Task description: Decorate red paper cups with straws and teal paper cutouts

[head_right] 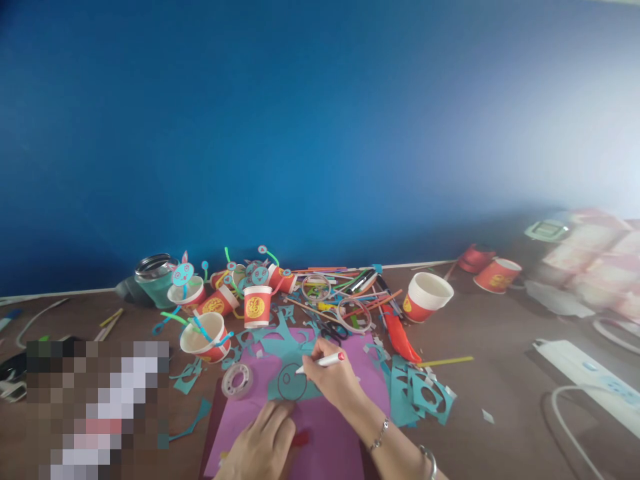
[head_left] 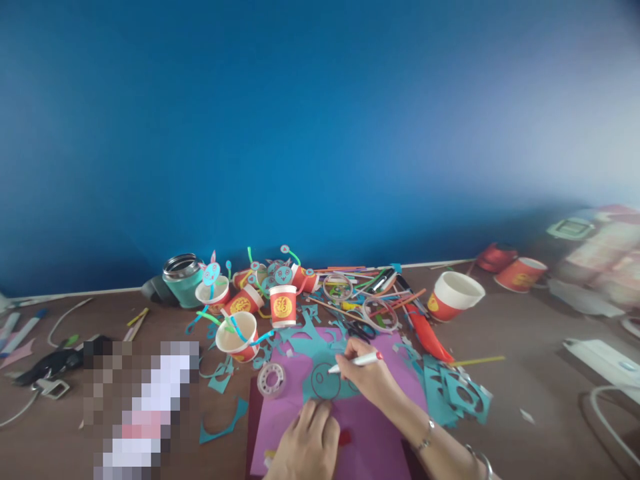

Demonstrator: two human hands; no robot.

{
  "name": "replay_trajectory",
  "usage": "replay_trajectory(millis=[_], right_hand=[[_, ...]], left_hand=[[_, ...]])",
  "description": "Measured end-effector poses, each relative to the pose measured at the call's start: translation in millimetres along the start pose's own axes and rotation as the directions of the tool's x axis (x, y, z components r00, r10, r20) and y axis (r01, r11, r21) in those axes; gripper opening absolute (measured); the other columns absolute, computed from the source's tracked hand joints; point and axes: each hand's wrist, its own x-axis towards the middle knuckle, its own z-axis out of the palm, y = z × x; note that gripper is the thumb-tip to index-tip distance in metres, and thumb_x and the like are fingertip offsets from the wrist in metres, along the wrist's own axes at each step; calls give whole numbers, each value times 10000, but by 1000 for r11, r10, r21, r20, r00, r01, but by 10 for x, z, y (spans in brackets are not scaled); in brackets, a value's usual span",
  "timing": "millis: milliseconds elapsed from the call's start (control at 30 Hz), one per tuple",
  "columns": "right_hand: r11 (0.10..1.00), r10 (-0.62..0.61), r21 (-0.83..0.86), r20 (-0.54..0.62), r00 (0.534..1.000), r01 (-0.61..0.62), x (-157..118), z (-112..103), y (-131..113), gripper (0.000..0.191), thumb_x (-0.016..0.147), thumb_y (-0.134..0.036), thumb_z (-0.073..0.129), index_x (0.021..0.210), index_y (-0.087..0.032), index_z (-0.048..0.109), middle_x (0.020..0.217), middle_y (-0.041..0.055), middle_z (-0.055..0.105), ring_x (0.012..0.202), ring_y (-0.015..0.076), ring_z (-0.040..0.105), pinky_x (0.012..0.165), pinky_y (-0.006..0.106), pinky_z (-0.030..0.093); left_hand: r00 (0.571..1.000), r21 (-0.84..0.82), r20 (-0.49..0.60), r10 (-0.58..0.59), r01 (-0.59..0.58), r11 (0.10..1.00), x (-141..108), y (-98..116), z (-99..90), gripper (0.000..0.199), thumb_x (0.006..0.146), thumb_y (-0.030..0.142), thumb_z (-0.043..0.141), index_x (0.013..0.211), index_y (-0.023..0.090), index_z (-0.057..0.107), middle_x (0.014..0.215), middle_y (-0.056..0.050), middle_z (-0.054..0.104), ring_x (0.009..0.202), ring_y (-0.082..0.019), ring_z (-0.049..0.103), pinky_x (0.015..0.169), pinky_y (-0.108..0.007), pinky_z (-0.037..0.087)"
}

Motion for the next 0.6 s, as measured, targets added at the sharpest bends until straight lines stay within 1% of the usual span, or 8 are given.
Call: replay_trajectory(millis=[133,267,367,600], right_hand=[[1000,17,20,-14,1000,-17,-5,2,-19,231,742,-302,498,573,-240,353,456,-58,471,431,102,413,422,203,320],[1000,23,16,-38,999,-22,0,3,-21,221,724,-286,487,564,-240,342,445,-62,448,433,101,416,418,198,316],[999,49,7,-45,998,-49,4,2,-29,207,705,-283,467,551,-239,335,439,-62,435,425,98,404,403,195,298],[998,56,-8,-81,995,-56,3,0,-52,169,651,-253,438,540,-244,311,418,-73,395,395,92,388,383,188,274]], left_hand=[[1000,-4,-10,3,-3,1000,1,1,-6,166,871,117,486,1011,179,550,1036,-54,647,975,-187,584,783,-230,507],[999,-11,-38,4,-5,1000,-2,-5,15,161,870,140,492,1016,175,549,1031,-57,647,962,-187,584,773,-228,510],[999,-18,-51,8,-9,1000,-9,-7,32,154,873,155,494,1014,175,554,1045,-60,646,964,-184,582,790,-227,505],[999,-5,-34,8,-8,1000,-13,-9,23,168,883,146,489,1034,179,554,1056,-51,651,979,-182,580,817,-230,498]])
